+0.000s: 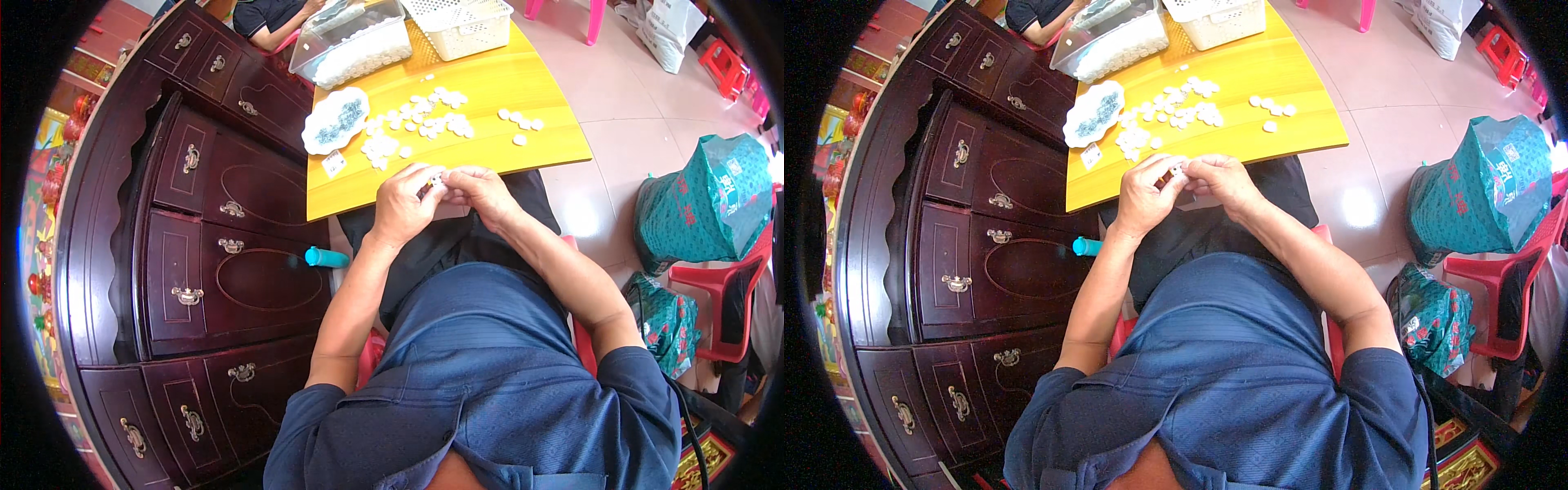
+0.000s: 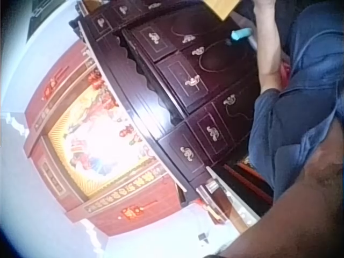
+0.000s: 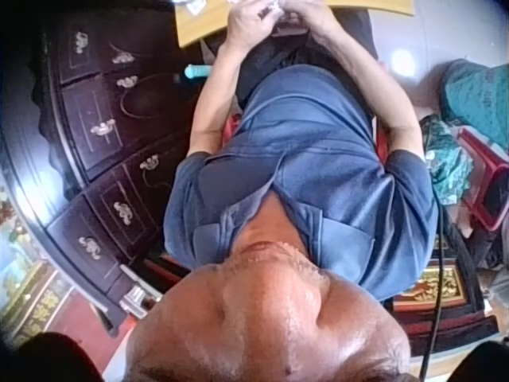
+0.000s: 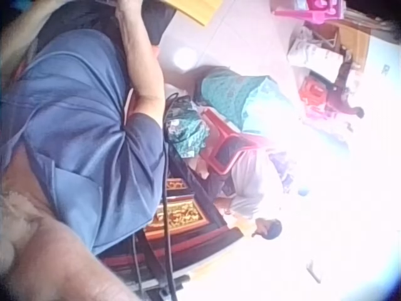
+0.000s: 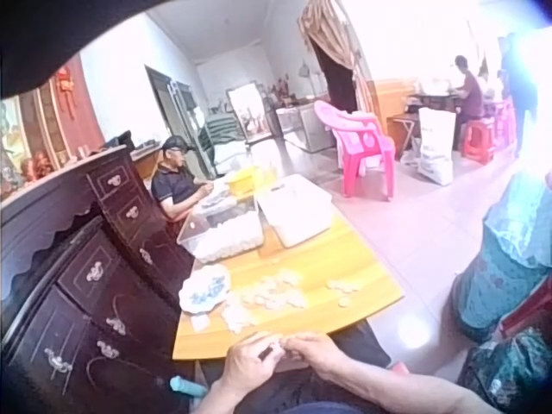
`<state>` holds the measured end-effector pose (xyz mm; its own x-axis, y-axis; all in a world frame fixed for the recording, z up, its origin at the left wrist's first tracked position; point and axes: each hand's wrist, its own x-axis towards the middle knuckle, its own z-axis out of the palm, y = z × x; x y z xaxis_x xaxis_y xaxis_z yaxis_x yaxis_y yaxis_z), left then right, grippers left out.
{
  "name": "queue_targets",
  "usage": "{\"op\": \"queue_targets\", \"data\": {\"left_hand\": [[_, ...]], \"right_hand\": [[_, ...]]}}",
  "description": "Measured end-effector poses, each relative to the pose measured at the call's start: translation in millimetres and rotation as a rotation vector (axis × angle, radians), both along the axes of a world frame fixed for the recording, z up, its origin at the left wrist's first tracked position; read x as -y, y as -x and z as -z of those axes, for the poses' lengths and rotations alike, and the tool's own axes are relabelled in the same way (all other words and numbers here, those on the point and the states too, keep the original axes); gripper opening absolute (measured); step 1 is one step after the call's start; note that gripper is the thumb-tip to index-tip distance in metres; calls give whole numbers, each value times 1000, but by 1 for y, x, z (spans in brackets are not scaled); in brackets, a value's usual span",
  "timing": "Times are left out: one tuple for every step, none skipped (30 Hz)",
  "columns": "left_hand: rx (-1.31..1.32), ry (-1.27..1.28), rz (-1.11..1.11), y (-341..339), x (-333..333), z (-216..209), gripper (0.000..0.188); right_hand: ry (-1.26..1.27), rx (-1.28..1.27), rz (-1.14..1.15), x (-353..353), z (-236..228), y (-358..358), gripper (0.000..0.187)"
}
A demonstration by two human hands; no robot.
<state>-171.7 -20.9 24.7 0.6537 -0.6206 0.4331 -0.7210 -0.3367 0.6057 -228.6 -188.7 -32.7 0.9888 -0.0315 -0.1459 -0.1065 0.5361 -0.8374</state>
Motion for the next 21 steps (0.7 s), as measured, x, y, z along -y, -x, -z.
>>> {"op": "queue_targets", "data": {"left_hand": [[-1,-1,-1,0,0,0,23],[0,3,-1,0,1,0,23],[0,6,-1,1,1,-1,22],[0,6,-2,1,1,-1,22],[0,9,2,1,2,-2,21],[1,11,6,1,2,-2,21],[0,12,8,1,3,-2,21],[35,16,18,0,4,-3,20],[71,20,29,-1,5,-3,19],[70,20,28,-1,6,-3,19],[76,33,31,-1,7,-2,18],[81,46,35,-2,8,-2,17],[82,47,33,-2,8,-1,17],[91,54,32,-3,9,-1,17],[100,60,31,-4,9,0,16],[100,61,33,-3,10,-1,16],[63,61,33,-3,11,-2,16],[25,60,34,-3,11,-2,16],[26,61,34,-3,12,-2,16],[5,63,31,-4,13,-1,17],[-17,66,28,-4,13,0,17]], "right_hand": [[-1,-1,-1,-1,-2,1,17],[1,-6,18,-1,-3,2,17],[2,-12,37,-2,-5,3,16],[2,-13,37,-3,-8,3,16],[-9,-4,52,-4,-10,4,16],[-21,4,67,-5,-11,4,16],[-21,3,68,-4,-9,4,16],[-15,18,70,-2,-7,3,16],[-10,34,71,-1,-5,3,16],[-10,33,71,-2,-6,3,16],[-5,36,88,-2,-6,3,16],[0,38,105,-3,-7,3,16],[0,39,104,-3,-8,3,16],[8,42,115,-4,-9,4,16],[16,45,125,-4,-10,4,15],[17,45,127,-4,-10,4,15],[39,60,141,-3,-10,4,15],[61,75,155,-3,-9,3,16],[61,76,156,-2,-8,3,16],[46,82,148,-1,-6,2,16],[31,88,141,0,-4,2,16]]}}
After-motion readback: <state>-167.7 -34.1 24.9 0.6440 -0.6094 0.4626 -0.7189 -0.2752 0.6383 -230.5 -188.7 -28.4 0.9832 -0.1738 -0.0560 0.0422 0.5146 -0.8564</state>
